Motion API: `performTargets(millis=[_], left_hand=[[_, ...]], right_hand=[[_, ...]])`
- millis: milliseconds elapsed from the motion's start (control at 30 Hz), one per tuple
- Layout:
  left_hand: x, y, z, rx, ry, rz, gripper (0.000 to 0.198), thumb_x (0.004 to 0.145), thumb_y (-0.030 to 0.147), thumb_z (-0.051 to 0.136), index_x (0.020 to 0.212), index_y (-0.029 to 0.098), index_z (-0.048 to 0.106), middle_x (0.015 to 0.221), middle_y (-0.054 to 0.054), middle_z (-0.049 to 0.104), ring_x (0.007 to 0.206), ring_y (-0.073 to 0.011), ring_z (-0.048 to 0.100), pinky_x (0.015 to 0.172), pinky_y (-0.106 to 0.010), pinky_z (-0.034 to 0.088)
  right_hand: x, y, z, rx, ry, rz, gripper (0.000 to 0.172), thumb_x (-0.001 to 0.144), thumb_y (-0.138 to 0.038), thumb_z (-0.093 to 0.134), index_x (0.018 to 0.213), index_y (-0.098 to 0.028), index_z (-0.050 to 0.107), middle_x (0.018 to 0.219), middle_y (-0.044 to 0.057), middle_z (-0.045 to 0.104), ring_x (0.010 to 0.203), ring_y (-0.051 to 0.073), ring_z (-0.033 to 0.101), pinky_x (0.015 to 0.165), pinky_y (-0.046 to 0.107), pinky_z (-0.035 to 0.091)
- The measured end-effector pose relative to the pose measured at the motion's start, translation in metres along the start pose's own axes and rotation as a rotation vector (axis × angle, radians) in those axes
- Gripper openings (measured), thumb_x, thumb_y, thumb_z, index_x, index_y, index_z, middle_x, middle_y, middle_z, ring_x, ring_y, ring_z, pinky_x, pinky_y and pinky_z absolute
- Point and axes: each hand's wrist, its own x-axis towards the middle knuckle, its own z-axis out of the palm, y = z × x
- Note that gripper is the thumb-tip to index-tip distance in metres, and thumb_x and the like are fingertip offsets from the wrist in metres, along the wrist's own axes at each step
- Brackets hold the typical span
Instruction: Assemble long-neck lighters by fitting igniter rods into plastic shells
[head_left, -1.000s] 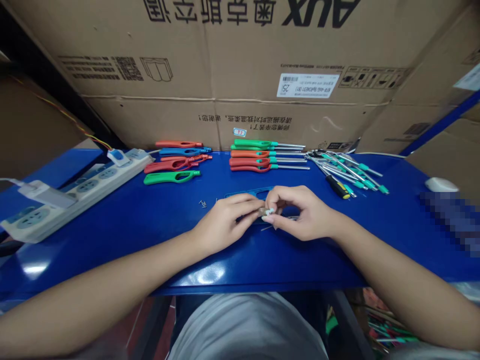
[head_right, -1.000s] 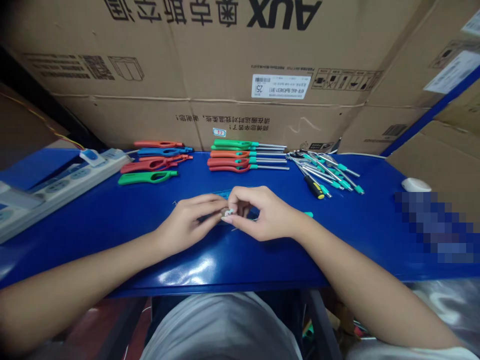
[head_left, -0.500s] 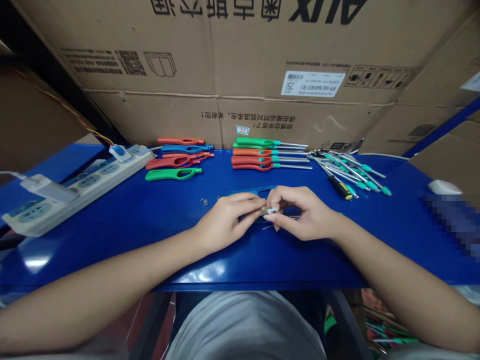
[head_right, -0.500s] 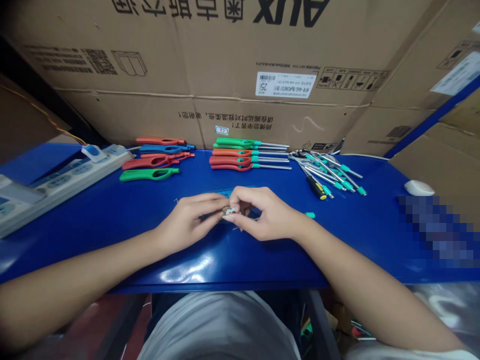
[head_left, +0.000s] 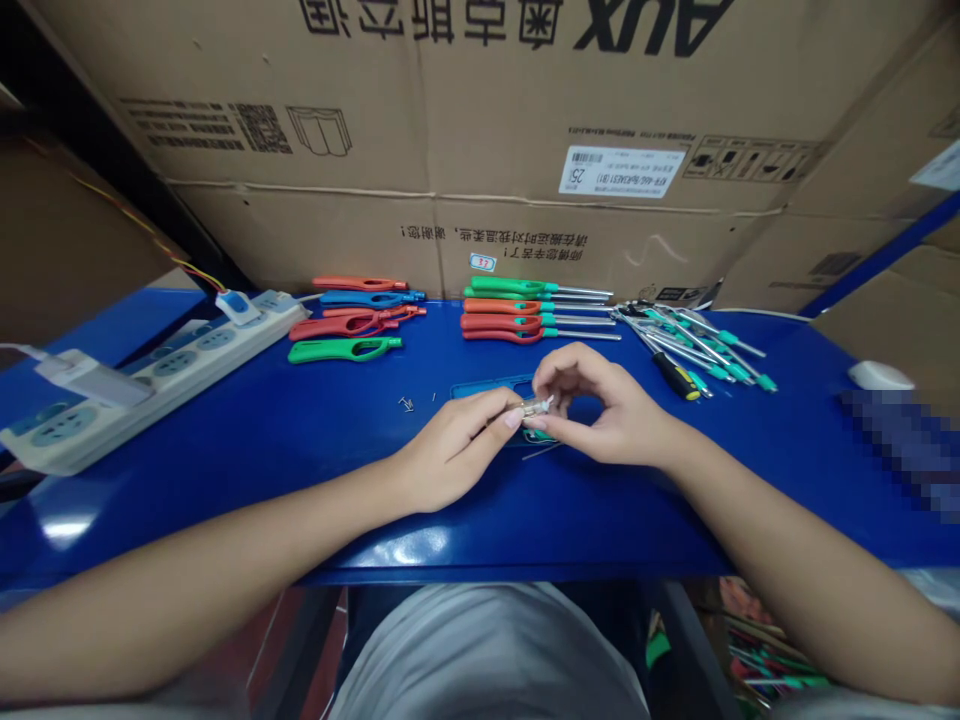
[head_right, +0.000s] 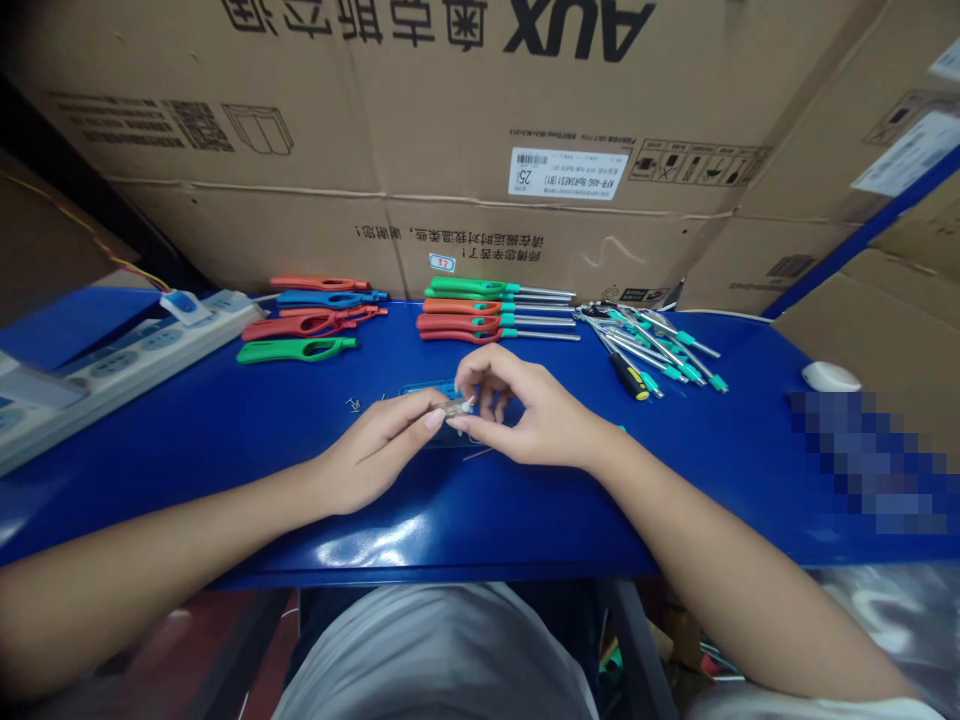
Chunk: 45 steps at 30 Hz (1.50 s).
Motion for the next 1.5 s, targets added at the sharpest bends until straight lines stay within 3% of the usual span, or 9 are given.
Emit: performTargets(millis=[333, 533, 867, 1233, 1500], left_hand=[[-0.001, -0.002, 0.002, -0.158, 0.023, -0.085, 0.036, 0.106, 0.042, 0.038, 0.093, 0.016, 0.057, 0.075, 0.002, 0.046, 0.068, -0.0118, 0.041, 0.067, -0.026, 0.034], [-0.002, -0.010, 0.007, -0.366, -0.016, -0.180, 0.042, 0.103, 0.054, 0.040, 0.096, 0.016, 0.057, 0.069, 0.004, 0.038, 0.062, -0.0115, 0.033, 0.059, -0.026, 0.030], [0.003, -0.011, 0.012, -0.731, -0.058, -0.274, 0.041, 0.098, 0.055, 0.051, 0.091, 0.014, 0.055, 0.064, 0.007, 0.032, 0.054, -0.0088, 0.025, 0.051, -0.024, 0.020], [0.002, -0.012, 0.011, -0.729, -0.073, -0.269, 0.041, 0.098, 0.055, 0.052, 0.090, 0.015, 0.056, 0.064, 0.007, 0.030, 0.055, -0.0089, 0.024, 0.051, -0.025, 0.019], [0.001, -0.005, 0.005, -0.490, -0.055, -0.175, 0.040, 0.098, 0.052, 0.052, 0.082, 0.016, 0.056, 0.069, 0.003, 0.040, 0.062, -0.0114, 0.032, 0.059, -0.027, 0.026]], right_hand=[[0.000, 0.000, 0.002, -0.032, 0.058, -0.027, 0.025, 0.086, -0.019, 0.075, 0.103, -0.022, 0.057, 0.088, -0.001, 0.063, 0.068, 0.009, 0.063, 0.062, 0.023, 0.054], [0.001, -0.002, -0.001, -0.136, 0.076, -0.073, 0.018, 0.087, -0.019, 0.073, 0.101, -0.020, 0.062, 0.086, 0.000, 0.067, 0.064, 0.009, 0.062, 0.061, 0.023, 0.053], [0.001, -0.001, 0.000, -0.133, 0.079, -0.053, 0.018, 0.087, -0.020, 0.073, 0.099, -0.019, 0.060, 0.086, 0.001, 0.068, 0.060, 0.008, 0.062, 0.058, 0.021, 0.053], [0.001, -0.004, 0.000, -0.115, 0.058, -0.033, 0.020, 0.087, -0.027, 0.075, 0.097, -0.019, 0.060, 0.085, 0.000, 0.067, 0.059, 0.007, 0.061, 0.057, 0.021, 0.052], [-0.003, -0.008, 0.000, -0.103, -0.049, -0.023, 0.020, 0.087, -0.024, 0.074, 0.098, -0.020, 0.058, 0.091, 0.001, 0.066, 0.064, 0.008, 0.062, 0.062, 0.023, 0.051]])
